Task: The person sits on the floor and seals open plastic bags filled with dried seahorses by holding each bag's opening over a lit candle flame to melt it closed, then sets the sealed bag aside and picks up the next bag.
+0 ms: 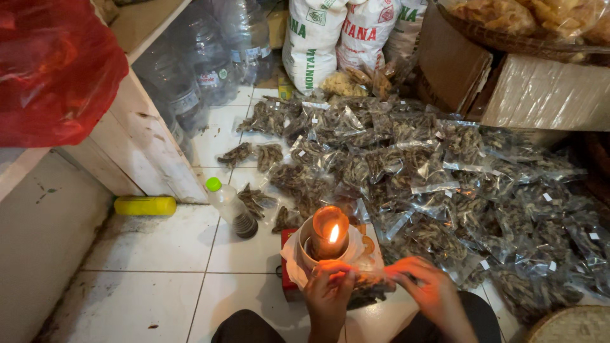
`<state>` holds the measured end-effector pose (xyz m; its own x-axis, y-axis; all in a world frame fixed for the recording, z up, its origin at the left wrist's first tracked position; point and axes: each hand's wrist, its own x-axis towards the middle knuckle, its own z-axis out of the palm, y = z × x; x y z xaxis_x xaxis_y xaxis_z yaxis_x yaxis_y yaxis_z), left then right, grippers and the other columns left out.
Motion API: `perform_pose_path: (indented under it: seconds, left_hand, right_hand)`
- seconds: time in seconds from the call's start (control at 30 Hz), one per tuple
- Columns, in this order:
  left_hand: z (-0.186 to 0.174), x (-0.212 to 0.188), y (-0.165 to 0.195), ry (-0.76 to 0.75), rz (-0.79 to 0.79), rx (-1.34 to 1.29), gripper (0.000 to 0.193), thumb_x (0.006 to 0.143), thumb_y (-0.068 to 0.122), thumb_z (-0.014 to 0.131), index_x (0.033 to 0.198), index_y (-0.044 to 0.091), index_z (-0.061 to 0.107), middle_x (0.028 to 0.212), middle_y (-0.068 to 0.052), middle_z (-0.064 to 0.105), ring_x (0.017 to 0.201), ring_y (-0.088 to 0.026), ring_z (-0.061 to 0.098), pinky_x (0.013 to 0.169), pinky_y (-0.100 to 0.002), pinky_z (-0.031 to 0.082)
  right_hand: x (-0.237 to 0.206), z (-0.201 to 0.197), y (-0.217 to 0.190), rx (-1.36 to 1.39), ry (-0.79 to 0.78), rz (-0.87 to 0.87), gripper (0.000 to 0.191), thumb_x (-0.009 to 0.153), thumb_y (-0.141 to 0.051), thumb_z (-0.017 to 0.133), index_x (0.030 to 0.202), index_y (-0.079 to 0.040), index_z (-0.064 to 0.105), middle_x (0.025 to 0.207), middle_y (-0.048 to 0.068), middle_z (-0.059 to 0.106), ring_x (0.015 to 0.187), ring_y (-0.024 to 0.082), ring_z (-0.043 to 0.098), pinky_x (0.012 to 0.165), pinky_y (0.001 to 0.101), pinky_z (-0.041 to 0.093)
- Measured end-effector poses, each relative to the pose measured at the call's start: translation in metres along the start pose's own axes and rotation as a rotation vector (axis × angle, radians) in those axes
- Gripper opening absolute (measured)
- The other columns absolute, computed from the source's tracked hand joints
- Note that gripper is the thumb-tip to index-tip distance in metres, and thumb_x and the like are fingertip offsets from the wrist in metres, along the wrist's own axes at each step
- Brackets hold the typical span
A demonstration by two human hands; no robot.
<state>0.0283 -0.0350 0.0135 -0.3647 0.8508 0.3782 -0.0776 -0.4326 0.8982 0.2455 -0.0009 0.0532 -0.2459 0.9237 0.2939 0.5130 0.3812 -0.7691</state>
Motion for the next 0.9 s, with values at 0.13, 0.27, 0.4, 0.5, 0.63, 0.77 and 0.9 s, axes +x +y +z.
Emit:
perform_pose_path:
  seconds: [0.13, 0.27, 0.4, 0.5, 0.63, 0.77, 0.9]
  left_hand:
    - [0.001, 0.001, 0.012, -0.121, -0.212, -0.214, 0.013, 0.088, 0.002, 0.074, 0.097, -0.004, 0.067, 0.1, -0.007, 0.067, 0.091, -0.017, 0.075, 0.079, -0.029, 0.063]
    - [-0.001, 0.013, 0.036, -0.227, -0.187, 0.062, 0.018, 0.086, 0.005, 0.08, 0.099, -0.002, 0.071, 0.097, -0.008, 0.072, 0.09, -0.015, 0.073, 0.077, -0.028, 0.062]
    - [-0.01, 0.024, 0.06, -0.306, -0.111, 0.18, 0.021, 0.084, 0.01, 0.081, 0.101, 0.001, 0.073, 0.105, -0.006, 0.073, 0.09, -0.013, 0.072, 0.07, -0.028, 0.063]
    - [-0.01, 0.026, 0.067, -0.434, -0.251, 0.158, 0.018, 0.087, 0.013, 0.079, 0.1, 0.002, 0.074, 0.093, -0.005, 0.076, 0.082, -0.011, 0.076, 0.068, -0.029, 0.063]
    - [-0.009, 0.024, 0.066, -0.505, -0.249, 0.211, 0.02, 0.088, 0.015, 0.08, 0.104, 0.005, 0.076, 0.089, -0.004, 0.076, 0.077, -0.011, 0.074, 0.068, -0.028, 0.061]
    - [-0.012, 0.023, 0.059, -0.533, -0.204, 0.248, 0.02, 0.089, 0.016, 0.079, 0.106, 0.006, 0.076, 0.088, -0.003, 0.078, 0.075, -0.009, 0.072, 0.068, -0.026, 0.059]
    - [-0.016, 0.022, 0.056, -0.523, -0.255, 0.2, 0.019, 0.089, 0.016, 0.077, 0.107, 0.008, 0.078, 0.085, -0.004, 0.075, 0.075, -0.009, 0.071, 0.066, -0.027, 0.058]
  right_hand:
    - [-0.032, -0.022, 0.033, 0.154, -0.11, 0.007, 0.016, 0.09, -0.018, 0.07, 0.1, -0.007, 0.076, 0.094, 0.005, 0.078, 0.083, 0.019, 0.071, 0.073, 0.031, 0.055]
    - [-0.042, -0.026, 0.057, 0.416, -0.162, 0.476, 0.019, 0.098, -0.018, 0.056, 0.105, -0.008, 0.071, 0.075, 0.009, 0.073, 0.054, 0.018, 0.067, 0.051, 0.0303, 0.055]
    - [0.007, -0.052, 0.075, 0.429, 0.025, 0.424, 0.019, 0.103, -0.012, 0.054, 0.094, 0.0, 0.066, 0.074, 0.011, 0.064, 0.057, 0.021, 0.068, 0.054, 0.0343, 0.057]
    - [0.062, -0.097, 0.08, 0.598, 0.351, 0.223, 0.007, 0.107, -0.006, 0.05, 0.11, -0.003, 0.055, 0.1, 0.007, 0.064, 0.085, 0.02, 0.068, 0.079, 0.0372, 0.061]
    - [0.076, -0.161, 0.074, 0.334, 0.517, -0.016, 0.028, 0.106, -0.01, 0.052, 0.133, -0.008, 0.047, 0.135, 0.005, 0.056, 0.12, 0.017, 0.061, 0.098, 0.0342, 0.054]
    - [-0.004, -0.189, 0.091, -0.038, 0.585, 0.303, 0.026, 0.105, -0.01, 0.052, 0.131, -0.006, 0.049, 0.132, 0.007, 0.057, 0.119, 0.018, 0.061, 0.097, 0.0344, 0.054]
    - [-0.112, -0.192, 0.116, -0.266, 0.523, 0.906, 0.024, 0.104, -0.009, 0.052, 0.128, -0.005, 0.05, 0.129, 0.008, 0.058, 0.117, 0.019, 0.062, 0.097, 0.0346, 0.055]
